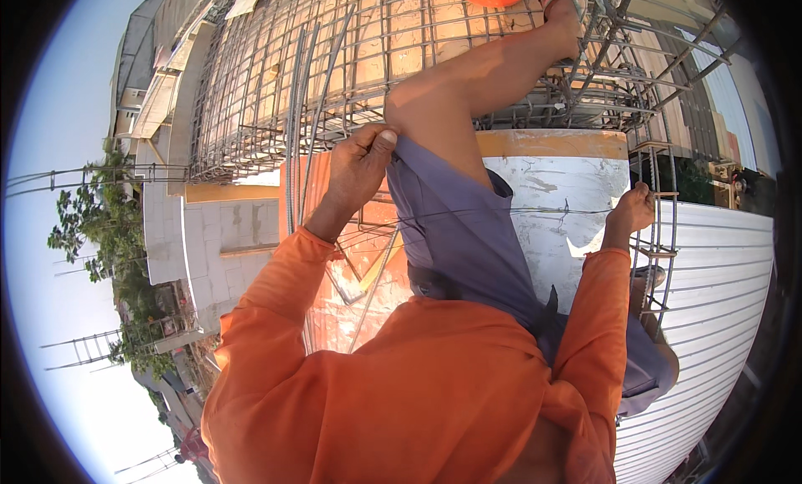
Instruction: The person secures a vertical rebar cage by wrapping wire around the junctions and tightening it with pliers.
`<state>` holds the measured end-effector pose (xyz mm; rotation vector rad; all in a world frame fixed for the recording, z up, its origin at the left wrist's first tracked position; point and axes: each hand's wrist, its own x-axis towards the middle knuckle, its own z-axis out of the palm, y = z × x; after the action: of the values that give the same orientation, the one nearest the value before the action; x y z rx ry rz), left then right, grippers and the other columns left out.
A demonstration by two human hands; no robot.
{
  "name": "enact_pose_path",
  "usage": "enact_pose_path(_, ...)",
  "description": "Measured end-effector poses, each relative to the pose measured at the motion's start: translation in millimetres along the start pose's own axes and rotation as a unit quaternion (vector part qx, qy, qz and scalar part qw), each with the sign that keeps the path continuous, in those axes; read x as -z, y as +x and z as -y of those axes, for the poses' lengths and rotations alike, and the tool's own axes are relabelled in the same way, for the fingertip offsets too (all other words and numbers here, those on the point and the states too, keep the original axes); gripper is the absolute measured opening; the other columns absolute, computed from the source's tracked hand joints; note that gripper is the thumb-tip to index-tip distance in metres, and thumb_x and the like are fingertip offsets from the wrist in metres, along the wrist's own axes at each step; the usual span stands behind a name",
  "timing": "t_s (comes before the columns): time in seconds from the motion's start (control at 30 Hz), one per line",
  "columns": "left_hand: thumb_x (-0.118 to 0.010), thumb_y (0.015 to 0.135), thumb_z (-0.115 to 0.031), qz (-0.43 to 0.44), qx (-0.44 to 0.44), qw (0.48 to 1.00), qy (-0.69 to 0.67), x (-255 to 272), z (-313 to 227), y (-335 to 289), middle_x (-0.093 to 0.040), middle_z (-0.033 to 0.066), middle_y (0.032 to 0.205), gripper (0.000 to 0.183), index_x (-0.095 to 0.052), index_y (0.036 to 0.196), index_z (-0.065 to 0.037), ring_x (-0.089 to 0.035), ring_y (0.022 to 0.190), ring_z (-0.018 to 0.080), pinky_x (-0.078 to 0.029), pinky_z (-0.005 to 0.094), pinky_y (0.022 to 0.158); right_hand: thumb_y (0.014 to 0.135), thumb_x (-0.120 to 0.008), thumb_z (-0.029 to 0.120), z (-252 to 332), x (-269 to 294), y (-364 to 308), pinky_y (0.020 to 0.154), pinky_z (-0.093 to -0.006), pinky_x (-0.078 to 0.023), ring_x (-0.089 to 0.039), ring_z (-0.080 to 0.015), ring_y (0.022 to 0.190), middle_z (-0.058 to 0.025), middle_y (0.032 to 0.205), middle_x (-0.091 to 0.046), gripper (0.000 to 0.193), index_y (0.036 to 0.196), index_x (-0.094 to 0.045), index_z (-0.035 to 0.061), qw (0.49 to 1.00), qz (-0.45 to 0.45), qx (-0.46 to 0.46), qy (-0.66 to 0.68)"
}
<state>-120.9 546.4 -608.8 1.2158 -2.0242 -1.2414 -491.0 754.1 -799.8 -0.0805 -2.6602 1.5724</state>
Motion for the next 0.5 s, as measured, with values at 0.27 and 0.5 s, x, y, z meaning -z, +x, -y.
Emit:
enact_pose_path(0.27, -0.072, 0.067, -0.033, 0.007, 0.217, 0.861, 0.46, 65.8, 226.3, -18.2, -0.057, 0.0278, 0.107, 0.06, -0.054, 0.115, -0.003, -0.058, 0.1, 0.0367, -0.047, 0.0432, 0.084, 0.08, -0.048, 0.032, 25.9, -1.2, -14.6, 0.071, -0.0438, -0.046, -0.061, -0.0358, 0.075, -0.0218, 0.083, -0.066, 0.04, 0.082, -0.069, -0.002, 0.998, -0.034, -0.011, -0.046)
enact_pose_path(0.5, -0.068, 0.074, -0.029, 0.028, 0.156, 0.886, 0.436, 57.0, 212.8, -11.0, -0.062, 0.024, 0.093, 0.042, -0.056, 0.099, 0.001, -0.06, 0.088, 0.0397, -0.048, 0.0464, 0.076, 0.085, -0.048, 0.026, 36.2, 5.5, -20.9, 0.072, -0.0408, -0.044, -0.058, -0.0304, 0.077, -0.0173, 0.085, -0.065, 0.036, 0.084, -0.066, -0.005, 0.998, -0.033, -0.028, 0.045)
